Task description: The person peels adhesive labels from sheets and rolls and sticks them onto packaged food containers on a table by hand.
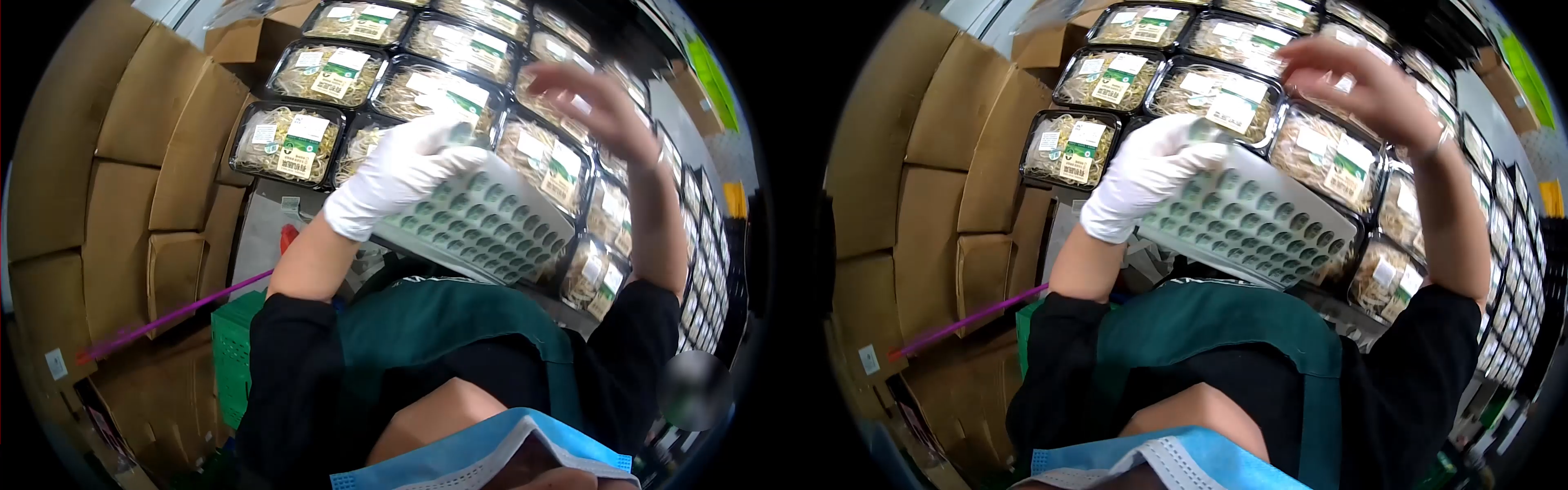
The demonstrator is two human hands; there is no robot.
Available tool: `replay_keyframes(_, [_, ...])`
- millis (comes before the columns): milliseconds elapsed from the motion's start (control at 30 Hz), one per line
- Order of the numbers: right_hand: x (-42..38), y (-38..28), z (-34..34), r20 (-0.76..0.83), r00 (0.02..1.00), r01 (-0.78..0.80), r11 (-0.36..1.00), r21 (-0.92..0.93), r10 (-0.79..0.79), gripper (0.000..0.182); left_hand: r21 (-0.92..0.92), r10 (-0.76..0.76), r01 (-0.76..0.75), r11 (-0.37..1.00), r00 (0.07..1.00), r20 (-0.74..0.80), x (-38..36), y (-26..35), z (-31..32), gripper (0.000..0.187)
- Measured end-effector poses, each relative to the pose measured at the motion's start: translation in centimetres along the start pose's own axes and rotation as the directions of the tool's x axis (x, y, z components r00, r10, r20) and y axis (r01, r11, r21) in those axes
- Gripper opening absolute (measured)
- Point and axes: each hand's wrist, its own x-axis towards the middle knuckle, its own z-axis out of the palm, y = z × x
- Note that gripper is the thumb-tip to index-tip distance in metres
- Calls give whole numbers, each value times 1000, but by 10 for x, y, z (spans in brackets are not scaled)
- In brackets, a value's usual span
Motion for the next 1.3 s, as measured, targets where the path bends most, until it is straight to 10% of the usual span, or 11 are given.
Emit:
replay_keyframes(67, [-26,-42,40,-74,989,119,985,-129,-129,31,-521,124,-66,851,989,78,1,-1,29,33])
replay_keyframes(167, [-47,-63,75,-316,905,46,805,-592,-284,21,-443,157,-55,895,968,195,-5,-14,48,37])
replay_keyframes(300, [-79,-81,97,-410,898,-140,780,-610,-159,17,-290,109,-8,957,936,335,-20,-7,51,43])
replay_keyframes(400, [-104,-79,114,-454,881,-191,779,-597,-132,16,-507,233,49,860,847,477,-24,-22,67,54])
replay_keyframes(533, [-135,-79,140,-502,857,-286,708,-646,-112,17,-389,-101,356,850,834,542,-35,-16,83,53])
replay_keyframes(667, [-168,-74,151,-544,834,-188,879,-438,-92,13,-189,-134,274,943,833,537,-44,-40,98,28])
replay_keyframes(800, [-245,-40,127,-693,483,-269,844,465,536,14,-167,-76,181,969,863,499,-59,-30,117,15])
replay_keyframes(867, [-276,-8,121,-682,396,-358,787,502,615,23,-242,-96,182,953,940,328,-66,-46,120,14])
replay_keyframes(1067, [-299,41,133,-690,709,-545,737,-400,150,40,-478,-197,200,855,979,58,-90,-54,159,13])
replay_keyframes(1167, [-315,47,102,-709,651,-719,519,-461,272,65,-650,-101,182,737,982,160,-104,-32,196,41])
replay_keyframes(1300, [-306,103,49,-596,680,-574,816,-71,426,38,-589,-269,364,722,931,246,-132,-17,229,50])
